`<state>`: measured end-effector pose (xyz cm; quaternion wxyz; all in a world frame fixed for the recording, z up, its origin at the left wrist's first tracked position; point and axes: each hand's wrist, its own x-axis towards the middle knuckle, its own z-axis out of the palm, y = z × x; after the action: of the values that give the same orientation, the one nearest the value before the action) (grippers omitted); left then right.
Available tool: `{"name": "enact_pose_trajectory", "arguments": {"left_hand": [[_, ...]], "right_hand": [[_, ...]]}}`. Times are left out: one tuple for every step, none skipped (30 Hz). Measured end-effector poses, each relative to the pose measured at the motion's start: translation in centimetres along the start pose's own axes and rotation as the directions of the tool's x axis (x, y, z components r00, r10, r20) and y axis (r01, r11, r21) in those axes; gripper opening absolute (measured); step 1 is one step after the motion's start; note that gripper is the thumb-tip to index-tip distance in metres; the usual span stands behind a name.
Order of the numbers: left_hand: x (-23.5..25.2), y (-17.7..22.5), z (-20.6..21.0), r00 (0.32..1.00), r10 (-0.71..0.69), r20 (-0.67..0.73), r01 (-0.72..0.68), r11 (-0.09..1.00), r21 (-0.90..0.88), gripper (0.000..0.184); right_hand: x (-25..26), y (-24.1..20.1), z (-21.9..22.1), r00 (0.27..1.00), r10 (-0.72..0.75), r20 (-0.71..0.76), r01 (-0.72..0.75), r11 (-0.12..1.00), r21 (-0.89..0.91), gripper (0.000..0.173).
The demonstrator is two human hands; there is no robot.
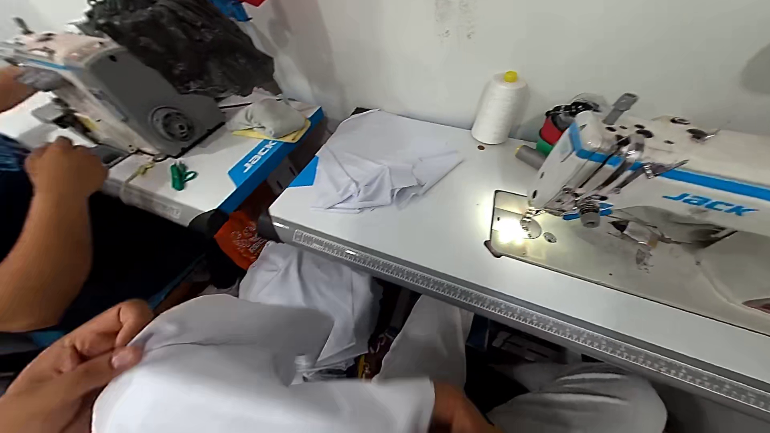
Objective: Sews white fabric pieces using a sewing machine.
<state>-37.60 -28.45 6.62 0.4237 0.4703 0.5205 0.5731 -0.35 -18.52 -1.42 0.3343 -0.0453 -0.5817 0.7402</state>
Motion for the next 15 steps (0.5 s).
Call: {"name": "enact_pose_trajectory", "arguments": {"left_hand": [[-0.2,-0.5,-0.4,0.994,-0.043,-0.102,0.042,0.999,-0.01,0.01],[0.0,-1.8,-1.4,0.975,-0.09,-0.202,0.09,0.996,-0.009,0.016],[0.6,-3.5,-2.7,0.952,-0.125,-0.278,0.125,0.992,-0.017,0.023],[1.7,-5.1,-4.0,0.921,-0.143,-0.362,0.146,0.989,-0.02,0.027],[3.0,-6.4,-5.1,0.882,-0.127,-0.454,0.137,0.99,-0.01,0.027],[4.3,-7.1,-6.1,0.838,-0.079,-0.54,0.101,0.995,0.012,0.023],[5.3,-7.0,-6.8,0.792,-0.004,-0.611,0.052,0.997,0.061,0.018],[6.0,-6.3,-7.3,0.759,0.099,-0.643,-0.001,0.988,0.152,0.013],[6.2,-5.4,-7.8,0.731,0.212,-0.648,-0.044,0.963,0.266,0.012],[5.9,-4.6,-8.2,0.711,0.294,-0.639,-0.052,0.928,0.37,0.014],[5.4,-4.0,-8.4,0.692,0.34,-0.637,-0.012,0.888,0.46,0.016],[4.8,-3.7,-8.7,0.688,0.346,-0.637,0.071,0.842,0.534,0.019],[4.0,-3.9,-9.1,0.695,0.318,-0.645,0.186,0.788,0.588,0.024],[3.2,-4.6,-9.6,0.711,0.258,-0.654,0.319,0.711,0.627,0.028],[2.6,-5.9,-10.1,0.733,0.178,-0.656,0.448,0.599,0.663,0.03]], "right_hand": [[1.5,1.1,0.1,0.99,0.105,-0.095,-0.089,0.983,0.162,0.02],[3.4,2.5,0.0,0.954,0.24,-0.182,-0.175,0.933,0.315,0.02],[5.7,4.0,-0.2,0.883,0.382,-0.273,-0.254,0.878,0.406,0.022],[8.1,5.6,-0.4,0.801,0.483,-0.355,-0.312,0.841,0.441,0.025],[10.2,6.9,-0.7,0.753,0.512,-0.413,-0.339,0.84,0.424,0.027],[11.9,7.7,-0.8,0.756,0.479,-0.447,-0.34,0.87,0.358,0.028],[13.2,7.7,-0.7,0.783,0.41,-0.469,-0.316,0.91,0.267,0.03],[14.5,7.2,-0.6,0.813,0.326,-0.482,-0.278,0.945,0.17,0.031],[15.5,6.3,-0.5,0.838,0.245,-0.487,-0.234,0.969,0.085,0.029],[16.1,5.6,-0.3,0.849,0.186,-0.494,-0.205,0.979,0.016,0.028],[16.4,5.2,-0.1,0.855,0.151,-0.496,-0.195,0.98,-0.039,0.027],[16.4,5.5,0.0,0.855,0.134,-0.501,-0.203,0.975,-0.085,0.027],[16.0,6.5,0.1,0.85,0.145,-0.506,-0.232,0.966,-0.113,0.028],[15.3,8.2,0.1,0.838,0.187,-0.513,-0.278,0.955,-0.106,0.029],[14.3,10.3,-0.1,0.814,0.262,-0.518,-0.344,0.937,-0.066,0.03]]}}
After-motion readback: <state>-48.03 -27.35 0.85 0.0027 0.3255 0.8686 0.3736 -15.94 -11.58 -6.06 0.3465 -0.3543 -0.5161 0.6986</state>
